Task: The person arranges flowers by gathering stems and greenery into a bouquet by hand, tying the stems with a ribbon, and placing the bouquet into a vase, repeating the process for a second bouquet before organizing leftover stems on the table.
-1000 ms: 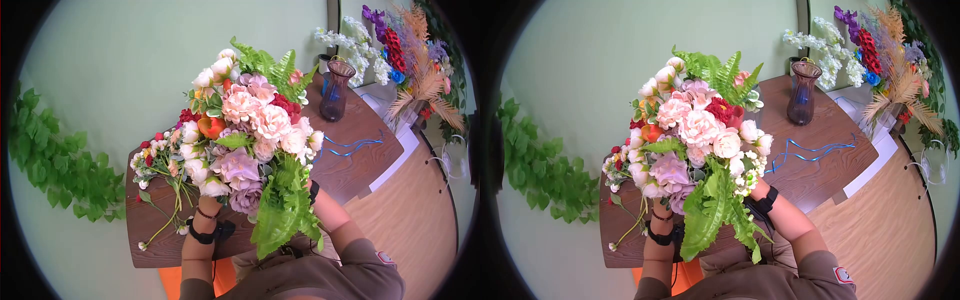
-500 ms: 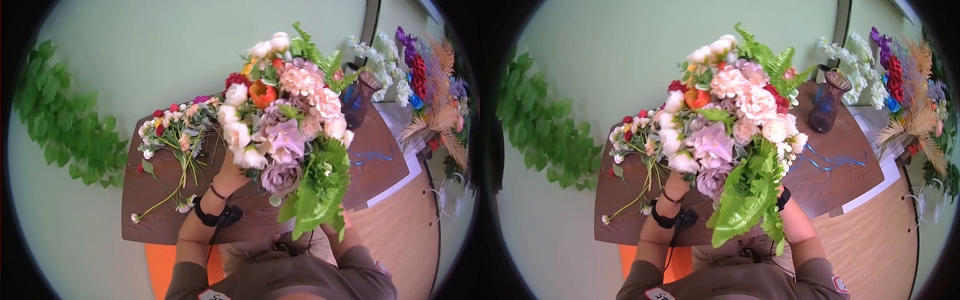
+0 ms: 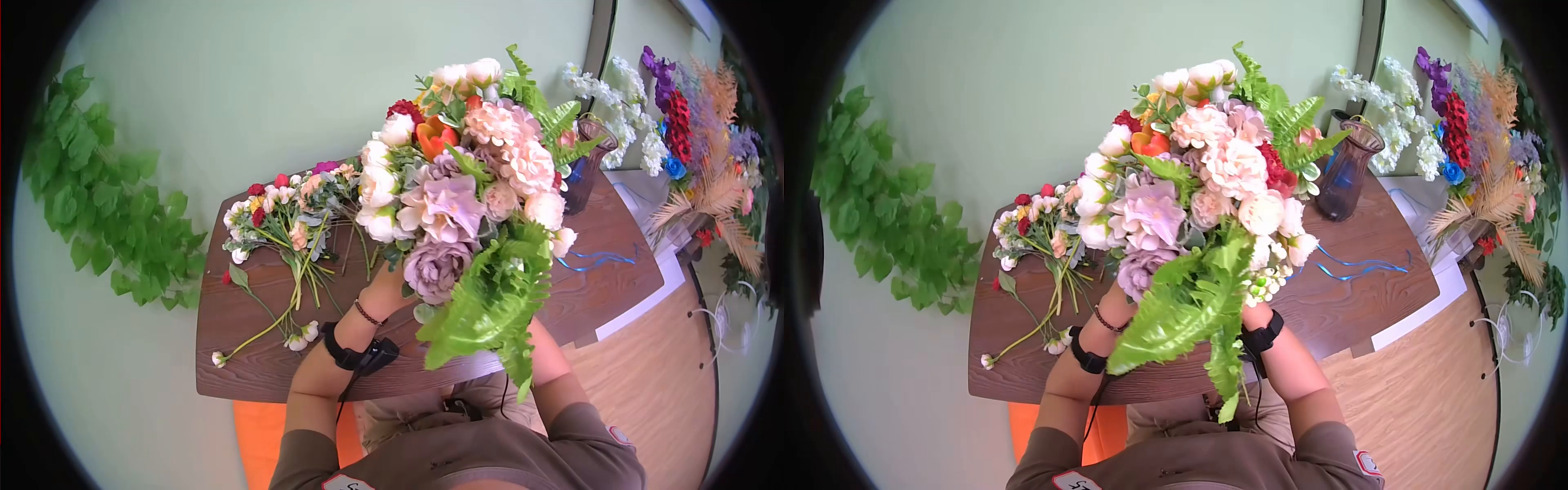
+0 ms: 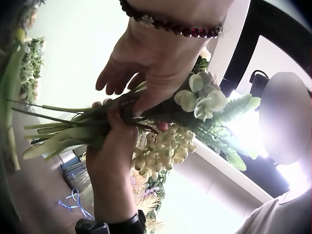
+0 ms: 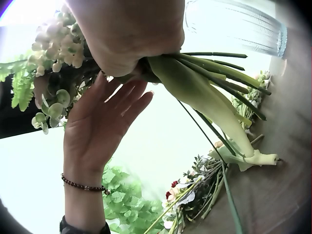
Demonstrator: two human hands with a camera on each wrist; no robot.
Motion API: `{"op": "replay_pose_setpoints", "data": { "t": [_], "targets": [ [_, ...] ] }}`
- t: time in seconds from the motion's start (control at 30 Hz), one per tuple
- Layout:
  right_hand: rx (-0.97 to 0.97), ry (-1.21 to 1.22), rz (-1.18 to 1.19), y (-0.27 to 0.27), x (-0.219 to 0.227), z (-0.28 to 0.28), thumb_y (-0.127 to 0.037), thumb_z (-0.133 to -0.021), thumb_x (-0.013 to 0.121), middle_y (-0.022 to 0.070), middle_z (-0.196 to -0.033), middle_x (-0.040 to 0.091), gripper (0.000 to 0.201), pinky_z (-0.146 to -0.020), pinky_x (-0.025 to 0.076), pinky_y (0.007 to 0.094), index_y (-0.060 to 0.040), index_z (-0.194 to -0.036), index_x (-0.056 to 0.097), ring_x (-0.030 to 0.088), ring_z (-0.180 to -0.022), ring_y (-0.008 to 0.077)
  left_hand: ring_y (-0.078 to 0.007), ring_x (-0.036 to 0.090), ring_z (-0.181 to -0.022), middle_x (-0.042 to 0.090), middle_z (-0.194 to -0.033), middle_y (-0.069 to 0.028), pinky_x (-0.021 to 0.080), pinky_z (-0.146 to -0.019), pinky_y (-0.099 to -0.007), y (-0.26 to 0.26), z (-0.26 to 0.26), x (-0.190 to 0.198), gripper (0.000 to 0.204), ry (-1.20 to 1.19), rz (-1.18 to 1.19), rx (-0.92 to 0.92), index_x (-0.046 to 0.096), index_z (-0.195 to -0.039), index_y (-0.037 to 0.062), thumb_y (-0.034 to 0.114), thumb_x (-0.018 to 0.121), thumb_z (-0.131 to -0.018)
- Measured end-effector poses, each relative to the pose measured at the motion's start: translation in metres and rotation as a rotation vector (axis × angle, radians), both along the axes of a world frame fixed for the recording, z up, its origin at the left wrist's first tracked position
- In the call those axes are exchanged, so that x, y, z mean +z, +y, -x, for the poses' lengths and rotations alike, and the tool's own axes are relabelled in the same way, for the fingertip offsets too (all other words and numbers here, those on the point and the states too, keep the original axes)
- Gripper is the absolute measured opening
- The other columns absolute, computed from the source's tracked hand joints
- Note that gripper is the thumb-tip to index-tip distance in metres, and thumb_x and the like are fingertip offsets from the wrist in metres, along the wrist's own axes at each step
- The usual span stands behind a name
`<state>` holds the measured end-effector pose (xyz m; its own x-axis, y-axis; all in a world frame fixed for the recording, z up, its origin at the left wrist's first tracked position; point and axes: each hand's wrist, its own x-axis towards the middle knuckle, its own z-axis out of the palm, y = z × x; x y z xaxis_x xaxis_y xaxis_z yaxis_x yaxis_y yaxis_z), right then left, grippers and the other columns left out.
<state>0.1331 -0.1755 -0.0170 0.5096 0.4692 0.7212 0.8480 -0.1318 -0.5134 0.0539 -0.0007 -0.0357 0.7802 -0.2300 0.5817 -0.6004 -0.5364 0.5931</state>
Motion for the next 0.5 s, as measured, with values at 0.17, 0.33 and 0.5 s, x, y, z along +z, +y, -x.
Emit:
{"op": "replay_pose_setpoints", "data": {
  "t": [0.17, 0.33, 0.5],
  "targets": [
    [-0.027, 0.010, -0.029, 0.027, 0.011, 0.006, -0.014, -0.084, 0.059, 0.0148, -0.128, 0.044, 0.049, -0.098, 0.035, 0.0389, -0.0011, -0.127, 0.041, 0.044, -0.116, 0.0289, -0.0297, 0.050, -0.113, 0.054, -0.120, -0.0117, 0.038, -0.099, -0.0370, -0.006, -0.010, -0.007, 0.054, -0.175, -0.166, 0.053, 0.049, -0.124, 0.0054, 0.018, 0.069, -0.075],
    [-0.029, 0.016, -0.066, 0.038, 0.018, 0.007, -0.014, -0.084, 0.059, 0.0149, -0.129, 0.043, 0.049, -0.098, 0.035, 0.0389, -0.0010, -0.128, 0.040, 0.043, -0.116, 0.0289, -0.0289, 0.050, -0.113, 0.053, -0.120, -0.0117, 0.038, -0.098, -0.0368, -0.002, -0.012, -0.003, 0.054, -0.200, -0.221, 0.138, 0.049, -0.124, 0.0058, 0.019, 0.069, -0.076],
    [0.011, 0.015, -0.069, 0.022, 0.005, 0.023, -0.014, -0.084, 0.059, 0.0150, -0.129, 0.043, 0.050, -0.098, 0.035, 0.0389, -0.0009, -0.128, 0.040, 0.043, -0.117, 0.0290, -0.0281, 0.050, -0.113, 0.053, -0.121, -0.0117, 0.039, -0.098, -0.0366, 0.005, -0.008, -0.004, 0.054, -0.228, -0.244, 0.268, 0.049, -0.125, 0.0062, 0.020, 0.068, -0.077]
  ]
}}
